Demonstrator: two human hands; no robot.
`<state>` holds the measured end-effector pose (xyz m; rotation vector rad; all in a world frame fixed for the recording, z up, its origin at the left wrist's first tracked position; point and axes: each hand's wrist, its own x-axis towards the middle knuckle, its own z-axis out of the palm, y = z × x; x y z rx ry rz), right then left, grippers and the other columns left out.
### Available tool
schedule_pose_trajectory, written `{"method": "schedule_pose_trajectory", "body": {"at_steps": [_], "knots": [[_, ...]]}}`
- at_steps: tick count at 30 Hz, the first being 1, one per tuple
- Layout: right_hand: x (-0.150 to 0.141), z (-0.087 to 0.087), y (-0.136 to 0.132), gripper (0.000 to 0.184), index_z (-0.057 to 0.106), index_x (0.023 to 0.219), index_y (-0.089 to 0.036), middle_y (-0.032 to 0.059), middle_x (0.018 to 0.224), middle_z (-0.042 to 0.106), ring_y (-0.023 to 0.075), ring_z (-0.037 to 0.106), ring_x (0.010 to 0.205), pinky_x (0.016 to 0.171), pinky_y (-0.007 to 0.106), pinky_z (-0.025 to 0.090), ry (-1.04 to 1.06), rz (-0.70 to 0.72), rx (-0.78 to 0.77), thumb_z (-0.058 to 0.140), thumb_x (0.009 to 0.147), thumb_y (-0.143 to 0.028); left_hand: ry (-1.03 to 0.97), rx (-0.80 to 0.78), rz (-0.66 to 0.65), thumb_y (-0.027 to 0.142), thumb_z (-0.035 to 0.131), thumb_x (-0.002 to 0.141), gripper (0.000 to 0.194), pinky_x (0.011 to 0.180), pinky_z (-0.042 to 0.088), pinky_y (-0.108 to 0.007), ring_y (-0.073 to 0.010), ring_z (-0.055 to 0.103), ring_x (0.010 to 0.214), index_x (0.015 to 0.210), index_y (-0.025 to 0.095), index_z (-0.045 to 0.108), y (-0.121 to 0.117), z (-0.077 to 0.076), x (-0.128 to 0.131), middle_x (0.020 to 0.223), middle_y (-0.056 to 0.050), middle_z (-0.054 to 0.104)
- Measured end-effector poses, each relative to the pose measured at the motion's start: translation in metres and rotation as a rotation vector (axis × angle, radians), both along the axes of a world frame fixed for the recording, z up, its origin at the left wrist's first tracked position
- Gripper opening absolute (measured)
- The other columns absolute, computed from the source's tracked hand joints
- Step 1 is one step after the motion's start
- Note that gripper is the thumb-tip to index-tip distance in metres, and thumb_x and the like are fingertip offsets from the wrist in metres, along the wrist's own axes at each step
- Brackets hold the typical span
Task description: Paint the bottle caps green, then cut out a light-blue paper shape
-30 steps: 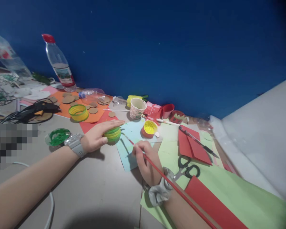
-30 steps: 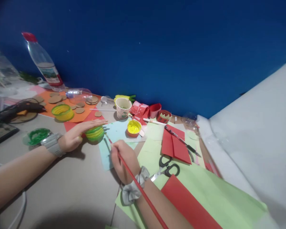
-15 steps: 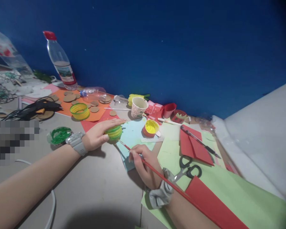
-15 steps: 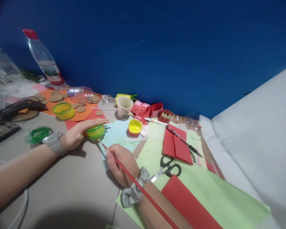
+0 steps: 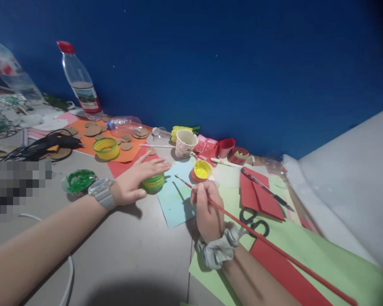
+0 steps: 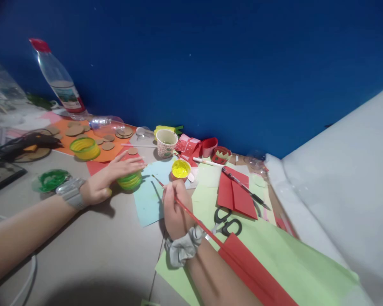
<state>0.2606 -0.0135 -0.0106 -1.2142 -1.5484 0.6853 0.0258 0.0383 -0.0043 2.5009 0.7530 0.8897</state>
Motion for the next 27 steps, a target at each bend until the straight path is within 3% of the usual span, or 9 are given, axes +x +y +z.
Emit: {"method": "schedule_pose_trajectory", "body": {"at_steps": [3,8,11,14,17,23,27], "knots": [[-0.001,0.0,0.001,0.027,0.048,0.075,-0.021,-0.0044,0.059,0.045,0.0122,0.044,0.053,0.054,0.025,0.037,0.073,-0.07,0.008,0.038,0.097,-0.033,0.125,0.103,0.029,0.081,0.014,0.079,0.092,0.11,-0.018,-0.059,-0.0395,0.021,0.143,0.147,0.023,0.034,-0.004,0.003,0.001,0.148,-0.012,0.043],[0.001,-0.005,0.003,0.027,0.048,0.077,-0.021,-0.0046,0.061,0.043,0.0116,0.043,0.053,0.052,0.025,0.036,0.115,-0.037,-0.026,0.038,0.098,-0.036,0.171,0.161,0.122,0.088,0.015,0.071,0.103,0.109,-0.019,-0.06,-0.041,0.013,0.144,0.15,0.023,0.027,-0.009,0.005,-0.001,0.154,-0.012,0.032],[0.002,-0.008,0.004,0.028,0.048,0.077,-0.021,-0.0049,0.062,0.042,0.0111,0.043,0.053,0.052,0.024,0.036,0.144,-0.022,-0.024,0.039,0.098,-0.037,0.184,0.174,0.069,0.09,0.022,0.069,0.105,0.113,-0.009,-0.059,-0.0403,0.019,0.143,0.15,0.022,0.025,-0.01,0.005,0.001,0.154,-0.013,0.032],[0.003,-0.008,0.003,0.032,0.046,0.074,-0.021,-0.0052,0.059,0.041,0.0108,0.042,0.051,0.05,0.024,0.034,0.186,-0.004,-0.019,0.037,0.099,-0.038,0.214,0.104,-0.039,0.085,0.032,0.073,0.098,0.115,0.012,-0.054,-0.0374,0.033,0.138,0.149,0.022,0.029,-0.008,0.004,0.004,0.151,-0.015,0.037],[0.004,-0.007,-0.001,0.033,0.047,0.073,-0.021,-0.0046,0.059,0.043,0.0111,0.044,0.052,0.05,0.024,0.035,0.182,0.096,-0.031,0.035,0.1,-0.038,0.102,0.017,-0.068,0.079,0.033,0.08,0.09,0.112,0.025,-0.053,-0.0369,0.04,0.134,0.147,0.019,0.034,-0.003,0.003,0.003,0.147,-0.018,0.042],[0.0,0.001,-0.007,0.026,0.055,0.078,-0.021,-0.0009,0.072,0.06,0.0131,0.058,0.067,0.065,0.027,0.045,0.107,0.44,-0.095,0.043,0.098,-0.033,-0.126,-0.083,-0.033,0.077,0.026,0.082,0.086,0.113,0.024,-0.054,-0.0374,0.042,0.133,0.142,0.017,0.042,0.003,-0.003,-0.002,0.145,-0.017,0.046],[-0.002,0.002,-0.006,0.023,0.057,0.081,-0.021,-0.0013,0.075,0.063,0.0129,0.061,0.071,0.068,0.026,0.046,0.1,0.364,-0.077,0.044,0.098,-0.03,-0.138,-0.11,-0.033,0.078,0.026,0.082,0.087,0.112,0.026,-0.054,-0.0377,0.042,0.132,0.139,0.015,0.046,0.003,-0.003,-0.001,0.143,-0.019,0.048]]}}
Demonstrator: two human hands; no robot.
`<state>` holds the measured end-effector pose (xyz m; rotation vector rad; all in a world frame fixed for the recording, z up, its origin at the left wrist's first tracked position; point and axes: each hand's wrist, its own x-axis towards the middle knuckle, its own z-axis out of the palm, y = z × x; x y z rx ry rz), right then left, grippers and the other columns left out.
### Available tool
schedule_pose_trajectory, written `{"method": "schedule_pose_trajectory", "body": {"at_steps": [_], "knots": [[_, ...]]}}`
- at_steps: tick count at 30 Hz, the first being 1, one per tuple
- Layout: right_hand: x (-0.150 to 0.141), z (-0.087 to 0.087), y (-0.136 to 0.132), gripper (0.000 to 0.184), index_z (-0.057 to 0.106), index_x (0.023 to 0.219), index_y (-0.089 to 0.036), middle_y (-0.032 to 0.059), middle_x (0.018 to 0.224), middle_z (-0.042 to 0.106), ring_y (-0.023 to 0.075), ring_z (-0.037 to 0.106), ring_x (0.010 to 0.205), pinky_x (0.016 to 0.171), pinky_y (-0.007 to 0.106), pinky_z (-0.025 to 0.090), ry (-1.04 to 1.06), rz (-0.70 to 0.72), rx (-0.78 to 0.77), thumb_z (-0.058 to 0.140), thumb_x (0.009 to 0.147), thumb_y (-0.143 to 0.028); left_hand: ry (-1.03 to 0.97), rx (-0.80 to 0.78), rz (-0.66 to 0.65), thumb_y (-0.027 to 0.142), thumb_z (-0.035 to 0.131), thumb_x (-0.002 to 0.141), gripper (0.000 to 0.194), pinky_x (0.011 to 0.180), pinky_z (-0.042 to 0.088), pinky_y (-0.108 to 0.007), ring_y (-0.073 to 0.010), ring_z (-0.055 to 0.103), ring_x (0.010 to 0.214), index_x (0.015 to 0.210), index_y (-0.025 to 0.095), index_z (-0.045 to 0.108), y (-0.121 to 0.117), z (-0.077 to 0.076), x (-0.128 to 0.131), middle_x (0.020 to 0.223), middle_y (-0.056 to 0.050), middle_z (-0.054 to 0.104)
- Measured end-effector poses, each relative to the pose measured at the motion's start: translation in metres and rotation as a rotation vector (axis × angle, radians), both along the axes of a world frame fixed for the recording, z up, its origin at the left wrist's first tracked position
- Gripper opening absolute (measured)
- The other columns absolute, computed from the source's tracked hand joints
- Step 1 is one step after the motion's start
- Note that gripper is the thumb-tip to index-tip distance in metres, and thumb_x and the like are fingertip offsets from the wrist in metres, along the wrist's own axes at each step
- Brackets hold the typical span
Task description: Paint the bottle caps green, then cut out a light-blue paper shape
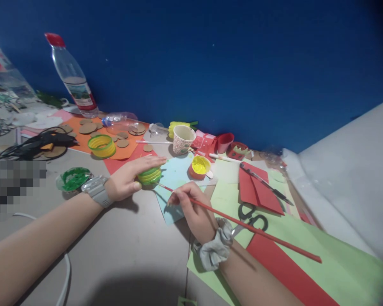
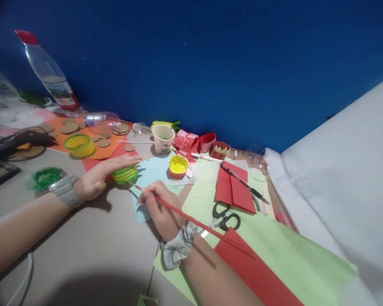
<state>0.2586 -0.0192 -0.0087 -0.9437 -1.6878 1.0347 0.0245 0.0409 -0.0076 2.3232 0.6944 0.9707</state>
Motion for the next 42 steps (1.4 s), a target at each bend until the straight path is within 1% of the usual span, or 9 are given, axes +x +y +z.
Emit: {"method": "schedule_pose_trajectory", "body": {"at_steps": [3,7,11,16,20,25,29,38,42], "knots": [[0.0007,-0.0015,0.0009,0.025,0.054,0.079,-0.022,-0.0021,0.071,0.063,0.0127,0.061,0.069,0.07,0.027,0.048,0.06,-0.141,0.022,0.043,0.099,-0.03,-0.019,-0.002,0.007,0.077,0.025,0.083,0.085,0.112,0.026,-0.054,-0.0374,0.043,0.132,0.139,0.015,0.047,0.0007,0.0002,0.0002,0.142,-0.019,0.049],[0.0014,-0.0009,0.0014,0.024,0.056,0.08,-0.021,-0.0012,0.072,0.064,0.0136,0.062,0.069,0.069,0.028,0.049,0.034,-0.067,0.007,0.044,0.098,-0.03,-0.018,-0.013,0.004,0.076,0.026,0.083,0.085,0.112,0.027,-0.054,-0.0377,0.043,0.132,0.139,0.016,0.047,0.0013,-0.0001,-0.0003,0.142,-0.019,0.049],[0.0011,-0.0003,0.0034,0.026,0.055,0.078,-0.021,-0.0007,0.071,0.064,0.0145,0.063,0.071,0.071,0.029,0.05,0.039,-0.193,0.014,0.043,0.099,-0.032,-0.018,-0.013,-0.003,0.076,0.026,0.083,0.084,0.112,0.027,-0.053,-0.0369,0.042,0.133,0.139,0.018,0.047,0.001,0.0005,0.0,0.143,-0.017,0.048],[0.0006,-0.0026,0.0069,0.026,0.053,0.077,-0.021,-0.0016,0.07,0.064,0.0136,0.062,0.067,0.068,0.028,0.05,0.076,-0.122,-0.028,0.044,0.098,-0.033,-0.021,-0.019,-0.002,0.076,0.026,0.083,0.084,0.111,0.027,-0.054,-0.0369,0.044,0.132,0.138,0.016,0.048,0.0008,0.0003,0.0001,0.142,-0.018,0.049],[0.0012,-0.0036,0.0085,0.026,0.051,0.078,-0.022,-0.0025,0.066,0.062,0.0131,0.06,0.064,0.067,0.028,0.05,0.121,-0.244,-0.016,0.042,0.099,-0.033,-0.025,0.007,-0.016,0.075,0.026,0.084,0.084,0.111,0.027,-0.055,-0.0373,0.046,0.129,0.137,0.015,0.05,0.0011,0.0009,0.0009,0.14,-0.019,0.051],[0.0013,-0.0039,0.0068,0.025,0.052,0.079,-0.022,-0.0022,0.068,0.063,0.0135,0.061,0.065,0.067,0.029,0.05,0.113,-0.091,-0.062,0.043,0.099,-0.035,-0.006,0.012,-0.02,0.076,0.025,0.084,0.085,0.11,0.028,-0.054,-0.0364,0.047,0.129,0.137,0.015,0.049,0.001,0.0021,0.0013,0.14,-0.02,0.051],[0.0008,-0.0041,0.0069,0.026,0.051,0.079,-0.022,-0.0029,0.067,0.063,0.0126,0.06,0.064,0.067,0.028,0.049,0.146,-0.173,-0.059,0.042,0.099,-0.034,-0.005,0.021,-0.026,0.074,0.026,0.085,0.082,0.11,0.029,-0.053,-0.0354,0.045,0.131,0.137,0.016,0.049,0.0008,0.0013,0.0004,0.141,-0.018,0.05],[0.0002,-0.0038,0.0075,0.027,0.05,0.077,-0.022,-0.0025,0.065,0.062,0.0134,0.06,0.063,0.065,0.028,0.05,0.115,-0.195,-0.044,0.042,0.099,-0.037,-0.014,0.045,-0.026,0.072,0.028,0.087,0.077,0.109,0.032,-0.052,-0.0353,0.047,0.129,0.136,0.016,0.05,0.001,0.0014,0.0015,0.139,-0.019,0.052],[0.0005,-0.0045,0.0074,0.027,0.051,0.078,-0.021,-0.0019,0.065,0.062,0.0139,0.06,0.063,0.065,0.029,0.05,0.102,-0.095,-0.055,0.042,0.099,-0.037,-0.003,0.03,-0.009,0.071,0.027,0.087,0.077,0.108,0.033,-0.052,-0.0356,0.048,0.128,0.136,0.016,0.05,0.0002,0.0014,0.0016,0.139,-0.019,0.052]]}}
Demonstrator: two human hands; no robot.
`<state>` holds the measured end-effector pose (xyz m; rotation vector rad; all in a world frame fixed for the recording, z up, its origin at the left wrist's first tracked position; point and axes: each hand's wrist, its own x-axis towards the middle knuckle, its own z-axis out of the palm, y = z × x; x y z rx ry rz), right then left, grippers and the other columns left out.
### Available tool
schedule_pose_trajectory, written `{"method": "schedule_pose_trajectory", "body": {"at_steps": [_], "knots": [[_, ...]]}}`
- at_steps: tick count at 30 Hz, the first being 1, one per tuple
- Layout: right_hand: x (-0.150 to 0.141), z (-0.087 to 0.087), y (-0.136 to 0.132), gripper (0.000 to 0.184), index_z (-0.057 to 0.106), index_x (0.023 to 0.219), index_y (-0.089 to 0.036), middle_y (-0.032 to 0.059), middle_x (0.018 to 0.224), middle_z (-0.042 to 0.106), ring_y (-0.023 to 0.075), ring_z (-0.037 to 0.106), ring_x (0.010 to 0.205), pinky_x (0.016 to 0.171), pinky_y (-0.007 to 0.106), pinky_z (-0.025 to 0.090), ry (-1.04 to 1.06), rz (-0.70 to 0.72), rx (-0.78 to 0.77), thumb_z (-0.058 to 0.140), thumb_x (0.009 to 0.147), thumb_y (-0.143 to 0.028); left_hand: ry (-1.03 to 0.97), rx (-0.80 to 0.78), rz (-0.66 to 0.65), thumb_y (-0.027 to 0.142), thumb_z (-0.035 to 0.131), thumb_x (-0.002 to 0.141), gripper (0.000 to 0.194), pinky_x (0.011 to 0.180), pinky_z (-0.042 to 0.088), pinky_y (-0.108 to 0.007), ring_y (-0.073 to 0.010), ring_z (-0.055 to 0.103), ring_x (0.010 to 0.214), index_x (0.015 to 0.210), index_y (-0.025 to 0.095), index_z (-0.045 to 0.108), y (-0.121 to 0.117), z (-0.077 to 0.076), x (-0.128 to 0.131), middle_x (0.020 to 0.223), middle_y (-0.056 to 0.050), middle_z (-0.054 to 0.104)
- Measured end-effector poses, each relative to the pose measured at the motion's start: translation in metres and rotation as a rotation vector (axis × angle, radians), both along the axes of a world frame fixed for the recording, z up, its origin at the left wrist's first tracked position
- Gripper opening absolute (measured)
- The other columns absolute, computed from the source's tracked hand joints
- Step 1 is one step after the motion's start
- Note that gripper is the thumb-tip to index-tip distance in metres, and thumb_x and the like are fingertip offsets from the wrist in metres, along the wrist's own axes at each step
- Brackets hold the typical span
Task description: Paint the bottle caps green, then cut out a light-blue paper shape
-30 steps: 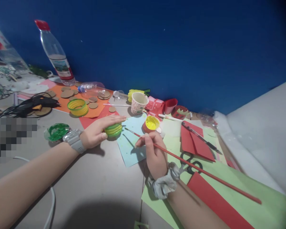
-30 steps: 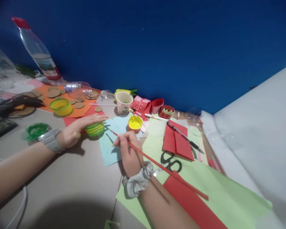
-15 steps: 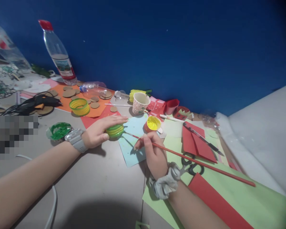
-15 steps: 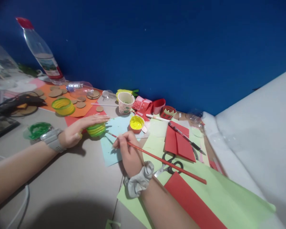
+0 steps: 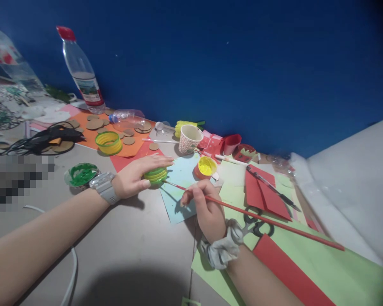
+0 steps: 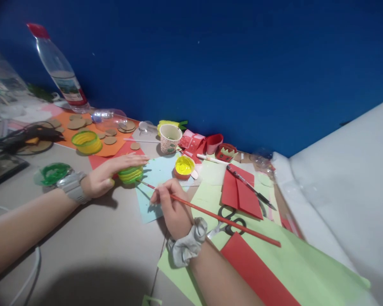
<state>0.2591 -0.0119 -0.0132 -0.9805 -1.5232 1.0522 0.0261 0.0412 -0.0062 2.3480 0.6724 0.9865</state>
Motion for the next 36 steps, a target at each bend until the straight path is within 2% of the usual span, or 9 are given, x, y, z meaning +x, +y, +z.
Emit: {"method": "schedule_pose_trajectory", "body": {"at_steps": [5,10,14,18,23,27,32,36], "knots": [[-0.0001,0.0006,0.0006,0.027,0.05,0.077,-0.021,-0.0027,0.066,0.061,0.0126,0.059,0.063,0.065,0.028,0.049,0.016,-0.085,0.002,0.042,0.099,-0.036,0.007,-0.009,-0.002,0.072,0.028,0.086,0.078,0.11,0.03,-0.052,-0.0361,0.047,0.129,0.136,0.015,0.05,-0.0005,-0.0003,-0.0003,0.14,-0.019,0.051],[0.0007,0.0012,0.001,0.026,0.05,0.078,-0.021,-0.0027,0.067,0.062,0.0128,0.059,0.064,0.066,0.028,0.049,-0.003,-0.005,0.008,0.043,0.099,-0.036,0.008,-0.027,-0.002,0.072,0.027,0.086,0.078,0.11,0.029,-0.053,-0.0365,0.047,0.128,0.136,0.016,0.05,-0.0004,-0.0003,-0.0006,0.14,-0.019,0.051],[0.0009,0.0002,0.0022,0.025,0.05,0.078,-0.021,-0.0038,0.066,0.06,0.0117,0.058,0.062,0.065,0.026,0.048,0.034,-0.092,0.008,0.043,0.099,-0.034,0.011,-0.029,0.001,0.072,0.028,0.086,0.078,0.11,0.028,-0.052,-0.0368,0.047,0.128,0.135,0.015,0.051,-0.0014,0.0004,0.0001,0.14,-0.019,0.051],[0.0002,-0.0014,0.0027,0.026,0.051,0.078,-0.021,-0.0037,0.066,0.06,0.0118,0.058,0.062,0.064,0.026,0.048,0.043,-0.009,0.003,0.043,0.099,-0.034,0.0,-0.031,-0.002,0.071,0.028,0.087,0.077,0.109,0.03,-0.052,-0.036,0.048,0.127,0.134,0.016,0.052,-0.0015,0.0003,0.0005,0.14,-0.019,0.051],[0.0004,0.0003,0.0043,0.028,0.049,0.076,-0.021,-0.0052,0.061,0.058,0.0103,0.055,0.058,0.061,0.024,0.046,0.037,-0.194,0.034,0.042,0.1,-0.033,0.0,-0.047,0.008,0.073,0.025,0.086,0.08,0.111,0.028,-0.052,-0.0354,0.047,0.129,0.136,0.016,0.051,-0.0006,-0.0004,-0.0006,0.14,-0.018,0.051],[0.0017,0.0009,0.0011,0.027,0.051,0.078,-0.021,-0.0052,0.061,0.056,0.01,0.053,0.056,0.058,0.023,0.044,0.073,-0.184,0.079,0.042,0.1,-0.033,-0.066,-0.059,-0.001,0.074,0.025,0.086,0.081,0.111,0.029,-0.054,-0.0351,0.044,0.132,0.14,0.017,0.047,-0.0017,-0.0006,-0.0004,0.143,-0.016,0.049],[0.0002,0.0006,0.0004,0.026,0.053,0.079,-0.021,-0.0058,0.058,0.055,0.0089,0.051,0.054,0.055,0.02,0.043,0.117,-0.21,0.075,0.042,0.1,-0.031,-0.141,-0.131,-0.001,0.081,0.027,0.079,0.093,0.115,0.017,-0.057,-0.038,0.031,0.139,0.147,0.018,0.033,-0.0052,0.0007,0.0008,0.151,-0.014,0.037],[-0.0002,0.0013,0.002,0.026,0.053,0.077,-0.02,-0.0062,0.056,0.055,0.0083,0.05,0.052,0.054,0.019,0.043,0.125,-0.21,0.081,0.042,0.1,-0.03,-0.109,-0.108,0.035,0.085,0.024,0.075,0.096,0.117,0.002,-0.057,-0.04,0.027,0.14,0.148,0.023,0.033,-0.0067,0.0022,0.0004,0.153,-0.01,0.035]]}}
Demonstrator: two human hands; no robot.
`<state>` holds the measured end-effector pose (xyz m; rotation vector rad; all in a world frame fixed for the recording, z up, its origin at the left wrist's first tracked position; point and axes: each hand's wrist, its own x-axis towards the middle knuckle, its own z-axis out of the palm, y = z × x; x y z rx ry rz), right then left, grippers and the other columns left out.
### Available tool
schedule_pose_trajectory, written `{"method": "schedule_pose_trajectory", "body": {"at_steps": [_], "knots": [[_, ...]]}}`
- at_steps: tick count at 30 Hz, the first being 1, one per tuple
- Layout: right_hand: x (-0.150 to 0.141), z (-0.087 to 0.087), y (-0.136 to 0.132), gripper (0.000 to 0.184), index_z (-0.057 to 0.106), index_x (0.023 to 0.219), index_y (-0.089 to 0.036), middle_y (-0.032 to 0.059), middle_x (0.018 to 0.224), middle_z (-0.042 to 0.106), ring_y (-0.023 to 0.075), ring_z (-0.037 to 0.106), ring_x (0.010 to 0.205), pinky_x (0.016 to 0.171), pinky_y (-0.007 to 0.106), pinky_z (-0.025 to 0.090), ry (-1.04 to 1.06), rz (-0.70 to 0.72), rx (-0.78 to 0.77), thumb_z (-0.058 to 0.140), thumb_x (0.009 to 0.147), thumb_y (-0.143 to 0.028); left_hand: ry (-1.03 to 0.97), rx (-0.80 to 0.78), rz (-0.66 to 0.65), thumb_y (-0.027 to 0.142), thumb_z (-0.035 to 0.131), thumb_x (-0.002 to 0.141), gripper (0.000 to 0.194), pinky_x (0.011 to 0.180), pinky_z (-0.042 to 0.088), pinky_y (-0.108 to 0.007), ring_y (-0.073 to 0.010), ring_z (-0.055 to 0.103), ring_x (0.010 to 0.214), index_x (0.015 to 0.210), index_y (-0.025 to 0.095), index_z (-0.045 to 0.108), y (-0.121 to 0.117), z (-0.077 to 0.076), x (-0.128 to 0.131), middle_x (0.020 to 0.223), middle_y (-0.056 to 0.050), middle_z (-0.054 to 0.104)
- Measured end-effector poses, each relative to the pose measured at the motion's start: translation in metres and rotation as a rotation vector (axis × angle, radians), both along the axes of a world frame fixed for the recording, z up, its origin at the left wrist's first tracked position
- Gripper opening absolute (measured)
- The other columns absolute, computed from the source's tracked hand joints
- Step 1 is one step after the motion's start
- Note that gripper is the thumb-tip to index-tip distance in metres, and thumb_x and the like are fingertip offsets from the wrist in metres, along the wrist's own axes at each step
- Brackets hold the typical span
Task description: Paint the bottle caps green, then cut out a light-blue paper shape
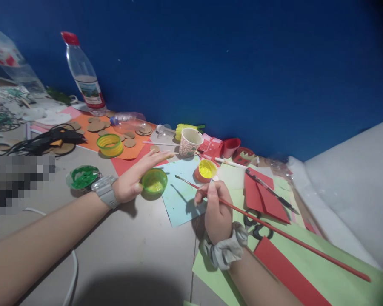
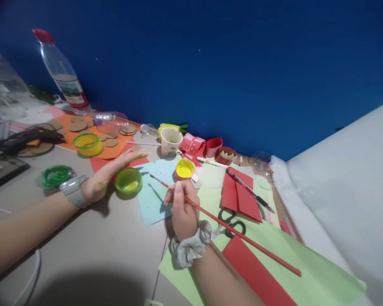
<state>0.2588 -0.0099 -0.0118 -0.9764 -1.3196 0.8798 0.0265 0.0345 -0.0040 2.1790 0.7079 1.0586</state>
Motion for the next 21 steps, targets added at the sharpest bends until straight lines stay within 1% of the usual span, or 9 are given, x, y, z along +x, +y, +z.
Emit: {"method": "schedule_pose_trajectory", "body": {"at_steps": [1,3,7,10,12,14,18,21], "knots": [[0.0,0.0,0.0,0.026,0.053,0.078,-0.02,-0.0061,0.057,0.055,0.0083,0.051,0.052,0.054,0.019,0.043,-0.008,0.001,0.002,0.042,0.1,-0.03,0.0,0.006,0.01,0.085,0.024,0.075,0.096,0.118,0.0,-0.056,-0.0403,0.027,0.14,0.147,0.023,0.034,0.0,0.0,0.0,0.152,-0.01,0.036],[0.001,0.001,0.0,0.026,0.053,0.078,-0.02,-0.0059,0.057,0.055,0.0083,0.051,0.053,0.055,0.019,0.043,-0.02,0.004,0.005,0.042,0.1,-0.03,-0.05,0.006,0.034,0.085,0.022,0.075,0.096,0.118,0.001,-0.055,-0.04,0.028,0.139,0.146,0.023,0.037,0.001,-0.003,0.0,0.151,-0.01,0.038],[0.001,0.001,-0.001,0.026,0.053,0.079,-0.021,-0.0057,0.058,0.055,0.0082,0.051,0.054,0.055,0.019,0.043,-0.019,0.013,0.008,0.041,0.1,-0.029,-0.219,-0.036,0.077,0.085,0.018,0.076,0.094,0.117,0.015,-0.055,-0.0381,0.031,0.139,0.143,0.023,0.041,0.003,-0.011,0.001,0.15,-0.01,0.041],[0.001,0.0,-0.001,0.025,0.053,0.079,-0.021,-0.0056,0.059,0.055,0.0085,0.051,0.054,0.056,0.019,0.043,-0.022,0.01,0.004,0.042,0.1,-0.03,-0.257,-0.026,0.096,0.084,0.016,0.078,0.092,0.115,0.021,-0.055,-0.0372,0.034,0.137,0.142,0.024,0.042,0.004,-0.014,0.001,0.149,-0.009,0.042],[0.001,0.0,-0.002,0.025,0.053,0.079,-0.021,-0.0055,0.059,0.055,0.0089,0.051,0.054,0.056,0.02,0.043,-0.027,0.009,-0.006,0.041,0.1,-0.031,-0.239,-0.006,0.111,0.083,0.015,0.078,0.093,0.115,0.02,-0.055,-0.037,0.036,0.136,0.142,0.023,0.043,0.004,-0.012,0.001,0.148,-0.01,0.044],[0.001,0.0,-0.002,0.026,0.052,0.079,-0.021,-0.0053,0.059,0.054,0.0094,0.051,0.054,0.056,0.021,0.043,-0.033,0.001,-0.014,0.041,0.1,-0.031,-0.185,0.033,0.115,0.085,0.015,0.076,0.097,0.116,0.016,-0.054,-0.0378,0.036,0.136,0.142,0.02,0.043,0.004,-0.009,0.0,0.147,-0.012,0.044],[0.001,0.002,-0.001,0.026,0.051,0.075,-0.021,-0.0066,0.054,0.048,0.0093,0.045,0.049,0.05,0.02,0.038,-0.024,-0.112,-0.04,0.041,0.099,-0.029,-0.039,0.105,0.086,0.089,0.017,0.071,0.106,0.117,0.009,-0.055,-0.0405,0.032,0.137,0.141,0.016,0.046,0.001,-0.001,-0.001,0.146,-0.016,0.044],[0.001,0.002,0.0,0.027,0.049,0.073,-0.021,-0.0073,0.051,0.043,0.0092,0.04,0.046,0.046,0.02,0.033,-0.012,-0.159,-0.068,0.041,0.098,-0.028,-0.02,0.111,0.077,0.088,0.018,0.072,0.104,0.116,0.008,-0.056,-0.0406,0.033,0.137,0.141,0.016,0.046,0.001,-0.001,-0.001,0.145,-0.017,0.045]]}}
